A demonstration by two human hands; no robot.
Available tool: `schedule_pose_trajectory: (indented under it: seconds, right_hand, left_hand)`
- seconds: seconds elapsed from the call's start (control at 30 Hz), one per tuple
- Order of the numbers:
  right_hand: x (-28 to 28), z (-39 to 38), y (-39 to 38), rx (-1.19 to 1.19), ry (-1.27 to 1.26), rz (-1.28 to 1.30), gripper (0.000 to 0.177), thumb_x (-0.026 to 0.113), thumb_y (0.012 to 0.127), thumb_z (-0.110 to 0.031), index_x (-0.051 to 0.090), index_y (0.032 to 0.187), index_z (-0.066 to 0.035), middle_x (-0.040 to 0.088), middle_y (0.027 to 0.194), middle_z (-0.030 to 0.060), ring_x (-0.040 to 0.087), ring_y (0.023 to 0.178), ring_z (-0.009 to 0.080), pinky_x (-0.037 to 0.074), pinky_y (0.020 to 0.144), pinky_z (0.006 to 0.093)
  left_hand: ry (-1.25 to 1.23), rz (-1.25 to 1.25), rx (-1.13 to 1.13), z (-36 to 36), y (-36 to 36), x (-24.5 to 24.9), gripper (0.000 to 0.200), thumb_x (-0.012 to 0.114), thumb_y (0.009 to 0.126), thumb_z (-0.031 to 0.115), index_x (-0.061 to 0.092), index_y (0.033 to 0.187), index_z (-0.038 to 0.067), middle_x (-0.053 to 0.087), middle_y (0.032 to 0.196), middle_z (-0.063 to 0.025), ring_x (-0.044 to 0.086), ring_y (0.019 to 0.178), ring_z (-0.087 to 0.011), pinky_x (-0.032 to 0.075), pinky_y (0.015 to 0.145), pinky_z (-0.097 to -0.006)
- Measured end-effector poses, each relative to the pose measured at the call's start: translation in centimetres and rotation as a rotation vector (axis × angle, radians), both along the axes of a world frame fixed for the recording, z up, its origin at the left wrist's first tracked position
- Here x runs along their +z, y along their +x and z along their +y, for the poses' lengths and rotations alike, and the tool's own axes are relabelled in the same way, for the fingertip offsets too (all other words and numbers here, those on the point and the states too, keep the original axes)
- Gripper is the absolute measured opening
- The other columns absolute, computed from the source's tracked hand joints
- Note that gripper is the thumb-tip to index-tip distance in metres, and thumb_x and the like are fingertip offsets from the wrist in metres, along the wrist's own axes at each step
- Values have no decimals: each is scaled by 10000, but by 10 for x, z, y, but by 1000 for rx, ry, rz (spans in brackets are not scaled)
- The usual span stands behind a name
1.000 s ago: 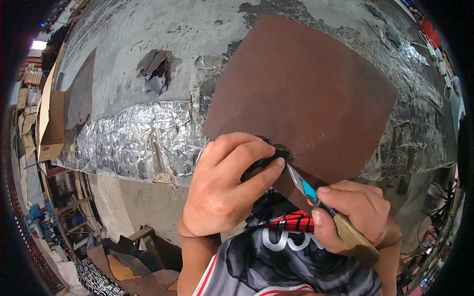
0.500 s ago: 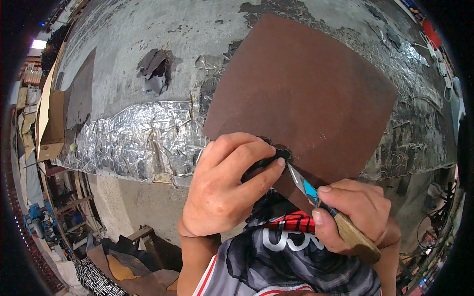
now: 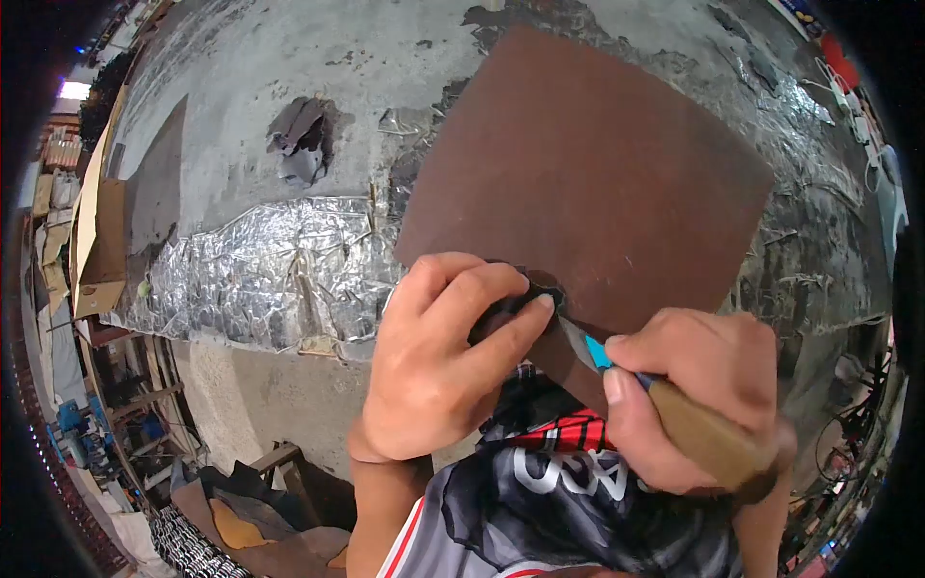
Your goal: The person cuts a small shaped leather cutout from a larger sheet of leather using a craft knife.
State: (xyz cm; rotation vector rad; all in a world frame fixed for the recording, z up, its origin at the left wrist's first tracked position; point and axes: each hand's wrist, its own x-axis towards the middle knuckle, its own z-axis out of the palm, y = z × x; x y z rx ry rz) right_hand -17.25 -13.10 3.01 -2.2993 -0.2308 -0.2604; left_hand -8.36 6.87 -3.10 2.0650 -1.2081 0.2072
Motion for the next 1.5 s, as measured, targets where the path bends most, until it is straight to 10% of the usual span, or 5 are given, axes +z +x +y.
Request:
schedule_pose_trajectory:
  seconds: [0.53, 1.5]
  right_hand:
    - [-21, -25, -26, -107, 200, 26, 317, 824, 773, -69, 705, 1063, -19, 733, 890, 175, 730, 753, 310, 562, 662, 362]
    - [-7, -60, 37, 462, 202, 291, 278, 783, 762, -27, 736, 1036, -19, 751, 977, 172, 741, 900, 336, 583, 777, 385]
  left_hand:
    - [-14, 89, -56, 7, 2, -1, 272, 743, 641, 142, 777, 894, 49, 726, 1118, -107, 667, 1034, -325, 539, 818, -397]
    - [-90, 135, -40, 8, 3, -1, 234, 733, 721, 2, 731, 954, 0, 730, 1099, -136, 670, 1163, -362, 510, 1022, -503]
